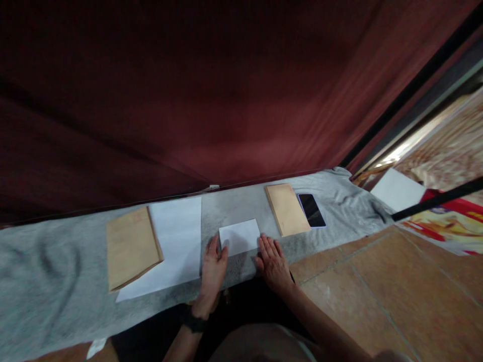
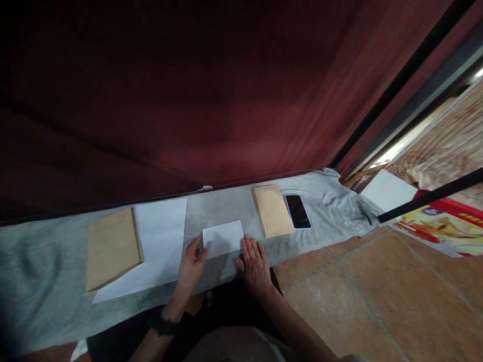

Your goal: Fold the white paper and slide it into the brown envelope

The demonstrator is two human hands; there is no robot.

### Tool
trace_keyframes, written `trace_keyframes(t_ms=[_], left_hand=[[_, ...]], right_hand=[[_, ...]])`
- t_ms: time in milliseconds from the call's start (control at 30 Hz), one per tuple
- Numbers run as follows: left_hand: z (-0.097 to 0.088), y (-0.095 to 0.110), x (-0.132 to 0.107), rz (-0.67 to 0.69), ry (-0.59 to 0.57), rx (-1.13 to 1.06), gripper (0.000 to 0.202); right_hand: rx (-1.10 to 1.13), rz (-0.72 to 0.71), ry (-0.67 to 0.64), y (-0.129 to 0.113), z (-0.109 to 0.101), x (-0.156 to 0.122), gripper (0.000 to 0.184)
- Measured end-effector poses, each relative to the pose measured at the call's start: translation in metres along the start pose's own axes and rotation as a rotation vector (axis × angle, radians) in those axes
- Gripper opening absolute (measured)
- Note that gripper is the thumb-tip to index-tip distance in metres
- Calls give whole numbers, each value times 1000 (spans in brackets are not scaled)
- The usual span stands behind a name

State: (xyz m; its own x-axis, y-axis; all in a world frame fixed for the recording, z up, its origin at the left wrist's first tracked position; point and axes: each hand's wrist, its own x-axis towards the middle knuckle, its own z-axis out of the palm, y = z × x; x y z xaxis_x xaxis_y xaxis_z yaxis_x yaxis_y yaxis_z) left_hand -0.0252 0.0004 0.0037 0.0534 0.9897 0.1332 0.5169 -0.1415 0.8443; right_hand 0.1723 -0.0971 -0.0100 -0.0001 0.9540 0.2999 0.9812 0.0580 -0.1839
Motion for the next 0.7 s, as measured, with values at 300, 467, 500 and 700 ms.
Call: trace_keyframes(t_ms=[300, 467, 500, 700], left_hand=[[33, 15, -34, 642, -297, 619, 50], [22, -2, -25, 703, -300, 694, 51], [20, -3, -24, 700, -298, 680, 51], [5, -13, -29, 495, -236, 481, 56]], right_hand=[[27, -26, -43, 0, -9, -2, 53], [68, -20, -69, -2, -19, -5, 50], [74, -8, -65, -2, -20, -5, 50], [76, 27, -27, 2, -27, -1, 45]])
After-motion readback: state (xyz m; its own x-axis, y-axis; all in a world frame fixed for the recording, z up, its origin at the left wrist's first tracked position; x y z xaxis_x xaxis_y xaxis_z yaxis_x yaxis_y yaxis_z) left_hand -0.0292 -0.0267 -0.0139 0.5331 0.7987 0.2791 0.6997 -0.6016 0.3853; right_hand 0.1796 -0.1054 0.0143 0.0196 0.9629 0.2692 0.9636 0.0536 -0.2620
